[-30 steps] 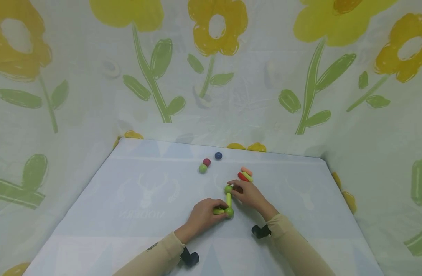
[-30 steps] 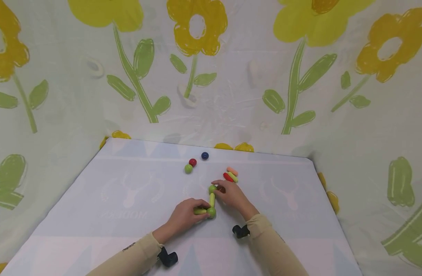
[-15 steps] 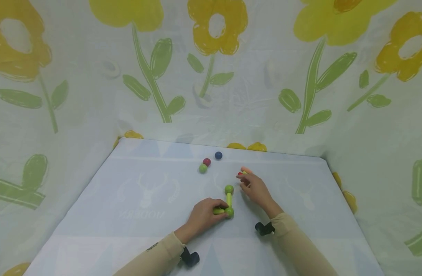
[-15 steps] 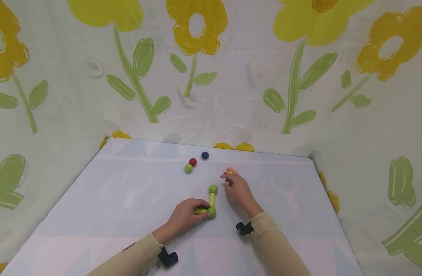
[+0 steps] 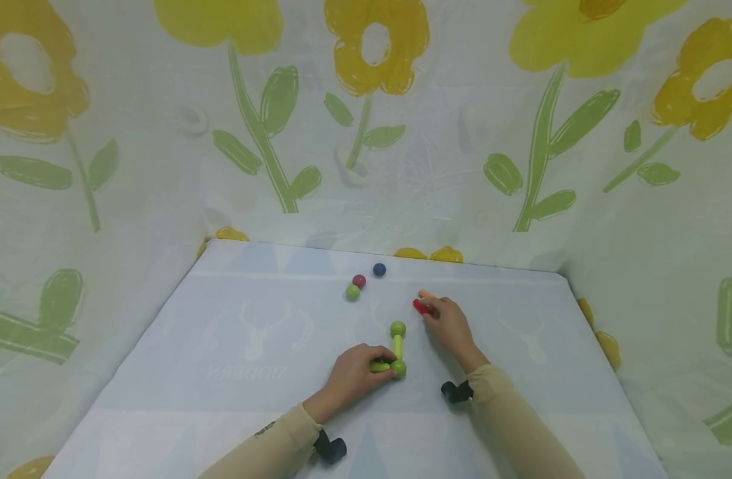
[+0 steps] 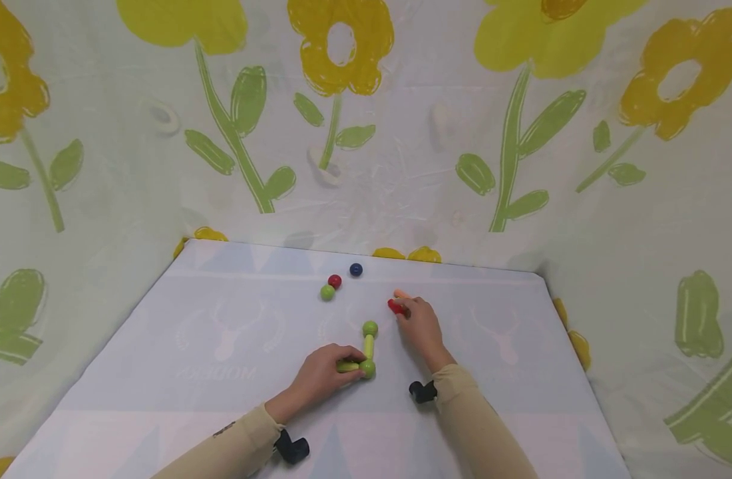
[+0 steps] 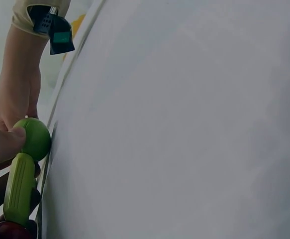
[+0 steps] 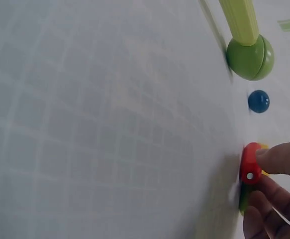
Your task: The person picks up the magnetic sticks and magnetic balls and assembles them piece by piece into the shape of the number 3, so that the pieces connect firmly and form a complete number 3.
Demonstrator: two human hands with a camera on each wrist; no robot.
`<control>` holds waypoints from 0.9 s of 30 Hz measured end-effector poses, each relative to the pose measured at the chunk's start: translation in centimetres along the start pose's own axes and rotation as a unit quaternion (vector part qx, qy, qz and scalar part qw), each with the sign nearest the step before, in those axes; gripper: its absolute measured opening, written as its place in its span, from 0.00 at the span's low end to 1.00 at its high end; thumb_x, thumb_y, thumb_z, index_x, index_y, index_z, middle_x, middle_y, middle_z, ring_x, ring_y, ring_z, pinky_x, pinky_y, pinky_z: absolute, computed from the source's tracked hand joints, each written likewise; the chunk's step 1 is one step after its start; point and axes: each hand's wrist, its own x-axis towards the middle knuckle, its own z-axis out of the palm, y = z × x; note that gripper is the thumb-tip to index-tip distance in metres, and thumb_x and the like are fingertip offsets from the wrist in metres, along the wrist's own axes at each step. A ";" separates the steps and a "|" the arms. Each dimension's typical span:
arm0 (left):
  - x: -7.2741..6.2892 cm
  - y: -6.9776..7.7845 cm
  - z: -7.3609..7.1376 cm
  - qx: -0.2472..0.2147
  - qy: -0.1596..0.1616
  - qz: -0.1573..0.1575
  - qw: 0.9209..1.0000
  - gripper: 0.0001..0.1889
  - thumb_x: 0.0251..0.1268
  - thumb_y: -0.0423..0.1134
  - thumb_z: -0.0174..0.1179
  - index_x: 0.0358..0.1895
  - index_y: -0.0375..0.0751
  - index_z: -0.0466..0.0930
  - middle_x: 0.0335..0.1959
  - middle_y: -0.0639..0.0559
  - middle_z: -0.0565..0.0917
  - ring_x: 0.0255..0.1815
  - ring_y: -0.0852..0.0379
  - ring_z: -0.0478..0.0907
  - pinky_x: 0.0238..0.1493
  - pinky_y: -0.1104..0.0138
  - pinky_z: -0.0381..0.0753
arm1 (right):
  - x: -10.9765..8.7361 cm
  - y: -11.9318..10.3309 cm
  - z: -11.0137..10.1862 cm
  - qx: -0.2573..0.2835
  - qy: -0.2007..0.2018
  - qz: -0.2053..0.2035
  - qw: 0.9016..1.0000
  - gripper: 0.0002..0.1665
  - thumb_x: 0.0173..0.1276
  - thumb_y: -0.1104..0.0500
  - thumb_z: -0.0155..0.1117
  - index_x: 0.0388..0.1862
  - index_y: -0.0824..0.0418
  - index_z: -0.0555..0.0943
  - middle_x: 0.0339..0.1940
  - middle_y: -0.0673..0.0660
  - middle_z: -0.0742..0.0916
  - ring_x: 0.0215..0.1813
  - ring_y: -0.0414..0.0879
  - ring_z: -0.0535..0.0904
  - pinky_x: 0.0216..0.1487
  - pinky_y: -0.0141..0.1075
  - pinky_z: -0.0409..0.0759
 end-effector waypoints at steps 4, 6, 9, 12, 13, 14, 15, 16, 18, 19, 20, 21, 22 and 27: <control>0.0 0.0 0.0 0.001 0.004 0.004 1.000 0.12 0.59 0.53 0.68 0.46 0.60 0.86 0.34 0.68 0.83 0.31 0.69 0.69 0.35 0.74 0.69 | 0.2 -0.2 0.2 -0.006 0.001 -0.003 1.000 0.19 0.66 0.59 0.67 0.56 0.54 0.83 0.46 0.59 0.84 0.48 0.54 0.78 0.55 0.49 0.76; 0.0 0.0 0.0 0.001 0.005 0.006 1.000 0.12 0.58 0.53 0.68 0.45 0.60 0.86 0.34 0.68 0.84 0.31 0.69 0.69 0.35 0.74 0.69 | 0.2 -0.4 0.3 -0.007 -0.001 -0.006 1.000 0.19 0.65 0.58 0.67 0.56 0.54 0.83 0.48 0.60 0.85 0.50 0.55 0.79 0.56 0.50 0.75; 0.0 0.0 0.0 -0.001 0.005 0.007 1.000 0.12 0.58 0.53 0.68 0.45 0.61 0.86 0.34 0.68 0.84 0.31 0.70 0.69 0.35 0.75 0.69 | 0.2 -0.6 0.3 -0.005 -0.004 -0.007 1.000 0.20 0.65 0.58 0.67 0.56 0.54 0.83 0.49 0.59 0.86 0.50 0.54 0.79 0.57 0.50 0.76; 0.0 -0.1 0.1 -0.002 0.007 0.008 1.000 0.12 0.58 0.53 0.69 0.45 0.61 0.86 0.34 0.69 0.84 0.30 0.70 0.70 0.35 0.75 0.69 | 0.2 -0.7 0.4 -0.002 -0.009 -0.002 1.000 0.20 0.65 0.57 0.67 0.57 0.54 0.83 0.44 0.57 0.86 0.46 0.51 0.80 0.52 0.47 0.77; 0.0 -0.1 0.1 -0.001 0.008 0.009 1.000 0.12 0.58 0.54 0.68 0.45 0.61 0.86 0.34 0.69 0.84 0.30 0.70 0.70 0.35 0.75 0.69 | 0.2 -0.8 0.4 -0.004 -0.012 0.000 1.000 0.21 0.65 0.57 0.67 0.58 0.53 0.83 0.43 0.56 0.86 0.45 0.50 0.80 0.51 0.46 0.77; 0.0 -0.1 0.1 0.000 0.009 0.009 1.000 0.12 0.58 0.54 0.68 0.45 0.61 0.86 0.34 0.69 0.84 0.31 0.70 0.70 0.35 0.75 0.69 | 0.2 -0.8 0.3 -0.003 -0.016 0.003 1.000 0.21 0.65 0.57 0.67 0.58 0.53 0.82 0.42 0.56 0.86 0.44 0.49 0.79 0.49 0.45 0.77; 0.0 -0.1 0.1 0.000 0.009 0.009 1.000 0.12 0.58 0.54 0.68 0.45 0.61 0.86 0.34 0.69 0.84 0.31 0.70 0.70 0.35 0.75 0.69 | 0.2 -0.8 0.3 -0.004 -0.022 0.003 1.000 0.22 0.65 0.57 0.67 0.59 0.53 0.82 0.41 0.55 0.85 0.42 0.48 0.79 0.47 0.44 0.77; 0.0 -0.1 0.1 0.000 0.009 0.009 1.000 0.12 0.58 0.54 0.68 0.45 0.61 0.86 0.34 0.69 0.84 0.31 0.70 0.70 0.35 0.75 0.69 | 0.2 -0.9 0.2 -0.003 -0.028 0.005 1.000 0.23 0.65 0.57 0.67 0.60 0.53 0.81 0.40 0.55 0.85 0.41 0.47 0.78 0.45 0.43 0.77; 0.0 -0.1 0.1 0.000 0.007 0.008 1.000 0.12 0.58 0.54 0.68 0.45 0.61 0.86 0.34 0.69 0.84 0.31 0.70 0.70 0.35 0.75 0.70 | 0.2 -0.9 0.1 -0.001 -0.041 0.004 0.999 0.24 0.65 0.58 0.67 0.61 0.53 0.80 0.38 0.54 0.85 0.39 0.47 0.77 0.42 0.41 0.76; 0.0 -0.1 0.1 -0.001 0.005 0.004 1.000 0.12 0.58 0.54 0.68 0.45 0.61 0.86 0.34 0.69 0.84 0.31 0.70 0.70 0.35 0.75 0.70 | 0.2 -0.9 0.0 -0.001 -0.049 0.004 0.999 0.25 0.64 0.58 0.67 0.61 0.52 0.80 0.37 0.54 0.85 0.38 0.46 0.77 0.40 0.40 0.75; 0.0 -0.1 0.0 -0.002 0.004 0.002 1.000 0.13 0.58 0.54 0.68 0.45 0.61 0.86 0.34 0.69 0.84 0.31 0.70 0.70 0.35 0.75 0.70 | 0.2 -0.9 0.0 0.000 -0.057 0.004 0.998 0.25 0.64 0.59 0.67 0.62 0.52 0.80 0.36 0.54 0.85 0.37 0.46 0.77 0.38 0.39 0.74; 0.0 -0.1 0.0 -0.003 0.002 0.000 1.000 0.12 0.58 0.54 0.68 0.45 0.61 0.86 0.34 0.69 0.84 0.31 0.70 0.70 0.36 0.75 0.70 | 0.2 -0.9 -0.1 0.000 -0.065 0.003 0.998 0.26 0.64 0.59 0.67 0.62 0.52 0.80 0.34 0.54 0.85 0.35 0.46 0.76 0.37 0.38 0.74; 0.0 0.0 0.0 -0.004 0.000 -0.002 1.000 0.13 0.58 0.54 0.68 0.45 0.61 0.86 0.34 0.69 0.84 0.31 0.70 0.70 0.36 0.75 0.70 | 0.2 -1.0 -0.2 0.001 -0.074 0.005 0.997 0.26 0.64 0.59 0.67 0.62 0.51 0.80 0.33 0.54 0.84 0.34 0.45 0.76 0.35 0.36 0.73; 0.0 0.0 0.0 -0.007 -0.006 -0.007 1.000 0.13 0.58 0.54 0.68 0.46 0.61 0.86 0.34 0.70 0.83 0.32 0.69 0.70 0.36 0.75 0.70 | 0.1 -1.1 -0.3 -0.001 -0.117 0.015 0.993 0.27 0.64 0.58 0.67 0.63 0.49 0.79 0.32 0.53 0.82 0.31 0.45 0.74 0.30 0.33 0.71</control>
